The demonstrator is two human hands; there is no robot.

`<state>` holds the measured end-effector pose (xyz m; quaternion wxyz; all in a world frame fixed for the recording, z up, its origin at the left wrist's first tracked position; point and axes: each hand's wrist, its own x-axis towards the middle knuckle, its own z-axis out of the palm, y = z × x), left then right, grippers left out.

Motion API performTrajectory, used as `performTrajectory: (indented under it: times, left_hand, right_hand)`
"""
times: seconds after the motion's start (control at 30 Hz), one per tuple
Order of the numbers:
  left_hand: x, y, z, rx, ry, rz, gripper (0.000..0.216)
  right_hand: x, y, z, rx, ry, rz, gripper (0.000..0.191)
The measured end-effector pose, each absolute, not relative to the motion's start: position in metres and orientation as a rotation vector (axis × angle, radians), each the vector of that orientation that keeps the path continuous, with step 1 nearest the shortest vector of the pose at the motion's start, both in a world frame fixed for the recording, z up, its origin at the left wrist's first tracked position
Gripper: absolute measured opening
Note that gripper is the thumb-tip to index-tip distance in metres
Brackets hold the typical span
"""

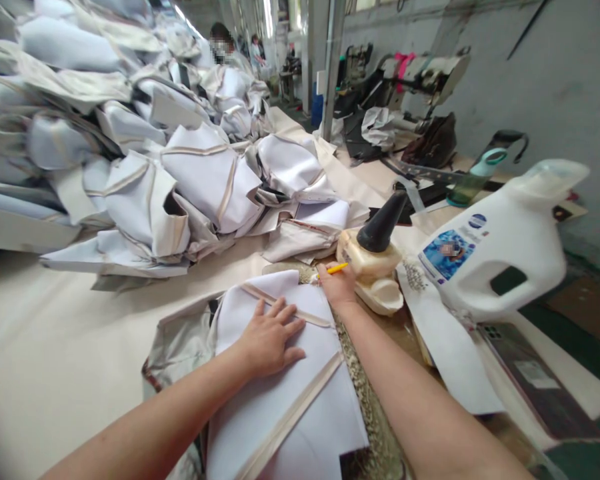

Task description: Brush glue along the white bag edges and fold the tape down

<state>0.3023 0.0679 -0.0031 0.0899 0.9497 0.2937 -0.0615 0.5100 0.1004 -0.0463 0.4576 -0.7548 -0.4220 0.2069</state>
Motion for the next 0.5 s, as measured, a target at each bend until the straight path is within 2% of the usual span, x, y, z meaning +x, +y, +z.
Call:
performTrajectory:
  times: [0.27,0.5]
  left_hand:
    - [0.303,0.071,-0.003,2.790,0.858,-0.161,0.058]
    - [0.302,0.069,-0.006,2.803,0.884,-0.133,0.059]
  right_hand:
    - [0.509,0.014,-0.022,-2.035,-1.160,0.546,0.033]
    - [0.508,0.088,-0.030,-1.930,-1.175,0.447,0.028]
